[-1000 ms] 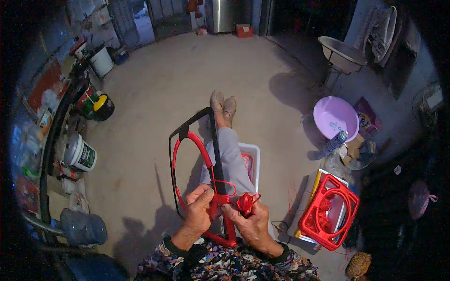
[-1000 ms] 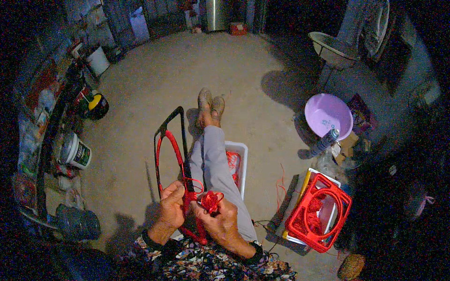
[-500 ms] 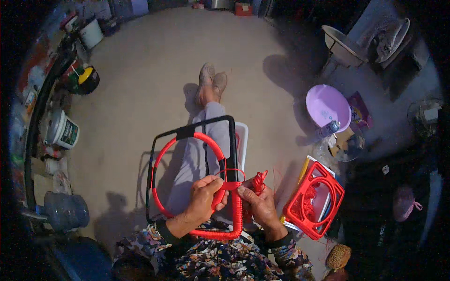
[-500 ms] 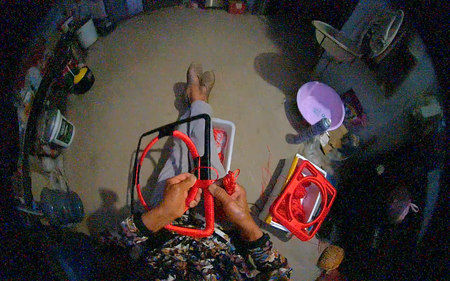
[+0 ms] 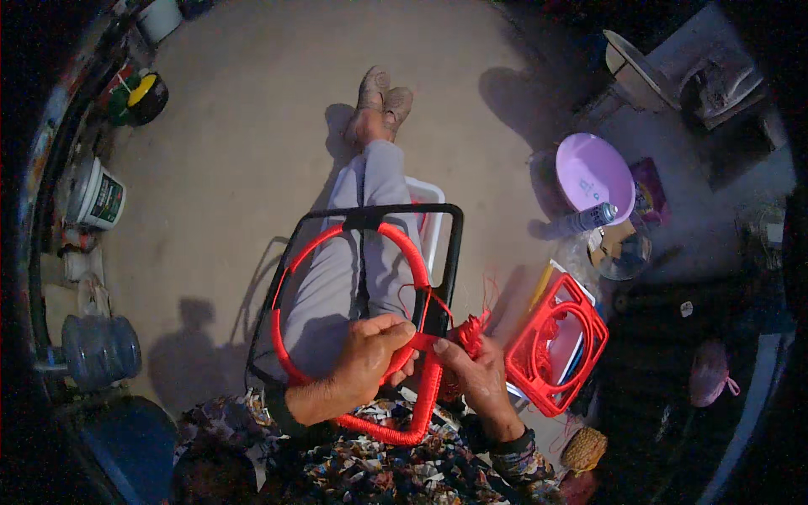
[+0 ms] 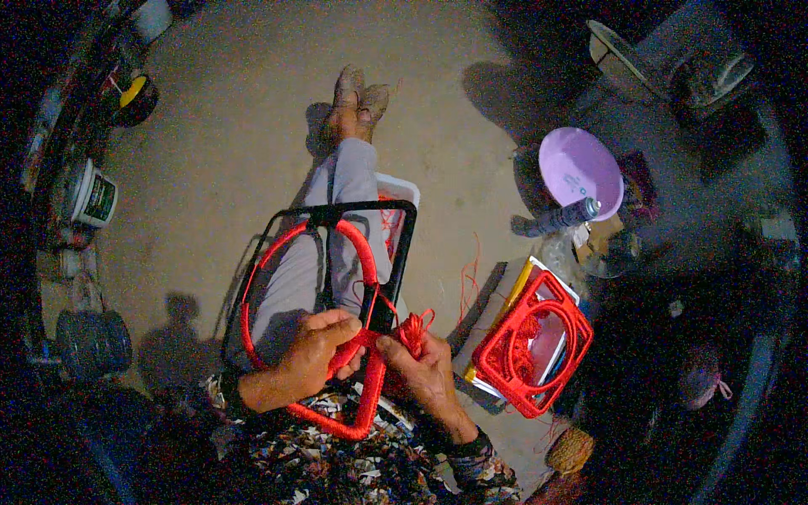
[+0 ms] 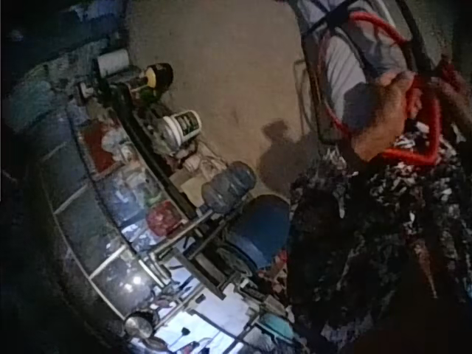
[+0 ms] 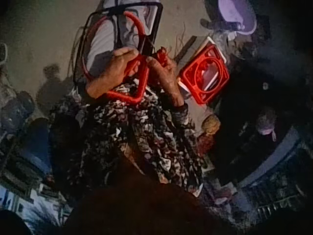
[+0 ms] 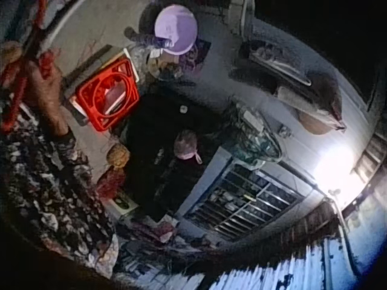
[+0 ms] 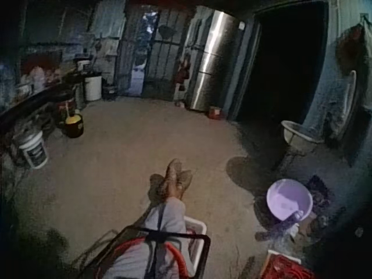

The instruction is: The recorder is wrapping a red cord around a black and red plastic hoop frame.

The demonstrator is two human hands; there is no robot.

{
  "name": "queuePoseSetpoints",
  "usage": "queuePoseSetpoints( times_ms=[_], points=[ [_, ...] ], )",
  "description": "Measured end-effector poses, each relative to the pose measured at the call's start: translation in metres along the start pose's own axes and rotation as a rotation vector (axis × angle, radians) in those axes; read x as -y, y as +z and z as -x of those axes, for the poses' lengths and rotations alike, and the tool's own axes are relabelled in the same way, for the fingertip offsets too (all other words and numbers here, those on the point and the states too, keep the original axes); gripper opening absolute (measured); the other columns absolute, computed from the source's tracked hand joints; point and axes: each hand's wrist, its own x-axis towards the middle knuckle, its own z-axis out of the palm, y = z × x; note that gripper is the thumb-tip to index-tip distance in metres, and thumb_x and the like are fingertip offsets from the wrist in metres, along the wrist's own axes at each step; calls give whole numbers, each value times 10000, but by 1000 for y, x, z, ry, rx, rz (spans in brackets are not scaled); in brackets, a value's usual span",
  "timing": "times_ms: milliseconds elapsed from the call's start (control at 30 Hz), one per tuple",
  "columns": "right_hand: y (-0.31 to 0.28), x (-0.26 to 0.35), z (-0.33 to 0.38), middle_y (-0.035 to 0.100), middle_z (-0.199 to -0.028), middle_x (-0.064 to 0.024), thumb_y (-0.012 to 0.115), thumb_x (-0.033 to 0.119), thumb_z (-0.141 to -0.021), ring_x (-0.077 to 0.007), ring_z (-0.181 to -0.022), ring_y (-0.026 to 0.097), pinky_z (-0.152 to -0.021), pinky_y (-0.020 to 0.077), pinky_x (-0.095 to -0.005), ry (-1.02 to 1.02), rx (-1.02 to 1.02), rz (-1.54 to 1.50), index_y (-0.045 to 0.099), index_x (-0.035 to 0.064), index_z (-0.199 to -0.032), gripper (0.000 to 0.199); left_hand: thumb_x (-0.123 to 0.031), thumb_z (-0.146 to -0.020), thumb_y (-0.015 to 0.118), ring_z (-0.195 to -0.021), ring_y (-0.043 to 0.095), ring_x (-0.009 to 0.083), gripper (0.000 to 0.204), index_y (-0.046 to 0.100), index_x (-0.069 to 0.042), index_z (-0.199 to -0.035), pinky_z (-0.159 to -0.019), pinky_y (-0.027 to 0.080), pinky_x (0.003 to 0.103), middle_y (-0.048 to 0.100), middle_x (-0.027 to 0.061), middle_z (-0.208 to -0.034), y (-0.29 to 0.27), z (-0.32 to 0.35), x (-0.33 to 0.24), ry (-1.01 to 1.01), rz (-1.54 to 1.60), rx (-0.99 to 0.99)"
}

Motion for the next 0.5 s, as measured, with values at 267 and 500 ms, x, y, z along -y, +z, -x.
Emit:
queuePoseSetpoints(
  times_ms=[267, 500],
  points=[
    [-3, 15, -20, 559, -704, 43, 658, 161, -833, -43, -619, 468, -544, 378, -208, -139, 83, -72, 599, 29, -857, 147, -182, -909, 523, -463, 514, 88, 196, 556, 1, -849, -412, 394, 218, 571, 63, -607, 4, -1, -16, 385, -103, -32],
    [1, -15, -16, 536, -706, 55, 667, 152, -824, -45, -658, 458, -595, 406, -235, -128, 122, -21, 590, 27, -817, 147, -163, -899, 540, -472, 517, 109, 167, 535, -9, -835, -455, 412, 230, 581, 83, -633, -17, 4, -1, 195, 15, 81]
  ],
)
